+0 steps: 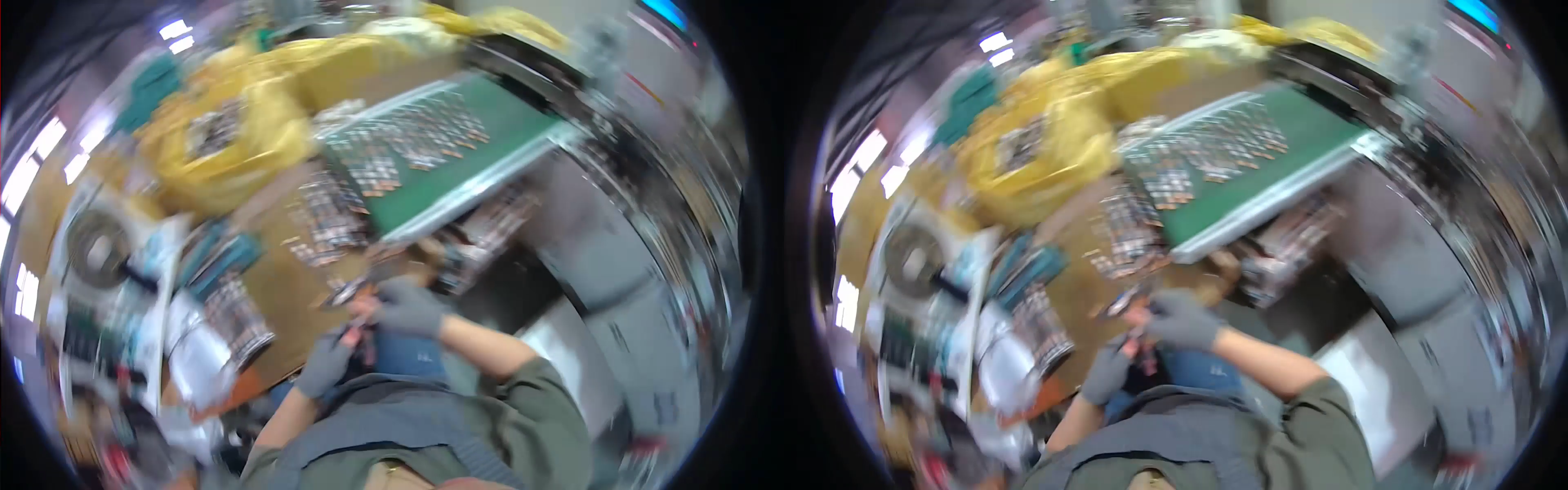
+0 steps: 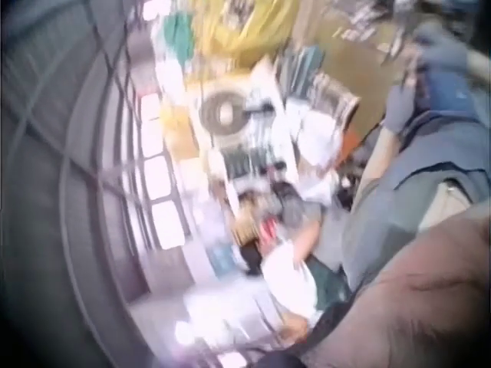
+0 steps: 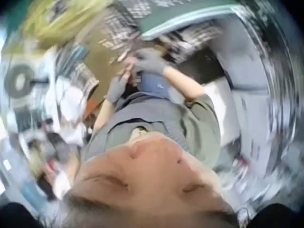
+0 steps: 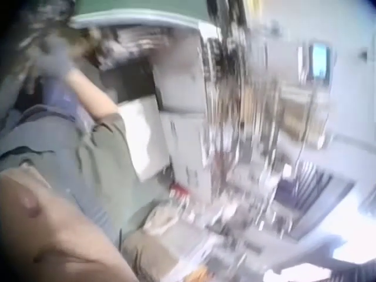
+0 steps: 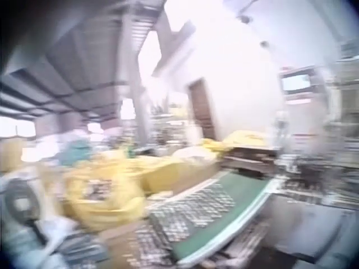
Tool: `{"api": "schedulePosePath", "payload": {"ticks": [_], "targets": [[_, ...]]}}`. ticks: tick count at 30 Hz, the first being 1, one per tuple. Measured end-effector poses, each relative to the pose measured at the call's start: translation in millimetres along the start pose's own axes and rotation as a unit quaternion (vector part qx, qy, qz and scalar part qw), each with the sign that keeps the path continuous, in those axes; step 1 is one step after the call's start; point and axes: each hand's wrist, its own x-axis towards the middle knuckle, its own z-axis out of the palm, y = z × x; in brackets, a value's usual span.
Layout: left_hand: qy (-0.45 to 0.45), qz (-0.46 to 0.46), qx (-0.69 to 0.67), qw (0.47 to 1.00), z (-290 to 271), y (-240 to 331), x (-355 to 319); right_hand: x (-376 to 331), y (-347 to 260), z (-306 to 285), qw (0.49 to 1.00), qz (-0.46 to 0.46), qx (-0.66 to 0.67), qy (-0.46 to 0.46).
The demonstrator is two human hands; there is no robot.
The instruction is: Packing and heat-sealing bundles of small industrial components into plastic bags.
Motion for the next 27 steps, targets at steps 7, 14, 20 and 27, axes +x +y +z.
{"api": "schedulePosePath", "payload": {"ticks": [7,14,20,27], "targets": [[0.292,-0.033,-0.099,0.951,-132.4,-89.6,-112.6,156.2,-188.9,-3.5,0.772,-0.499,0.151,0.364],[0.389,0.027,-0.224,0.893,-179.2,-138.8,-168.8,389.7,-148.3,97.9,0.965,-0.206,-0.018,0.165],[0.617,0.045,-0.090,0.780,-270.2,-152.0,-225.0,229.5,18.5,243.4,0.950,-0.206,-0.188,-0.142],[0.734,0.078,0.091,0.669,-412.9,-177.4,-238.5,121.0,54.3,220.6,0.994,-0.073,-0.079,0.023]]}}
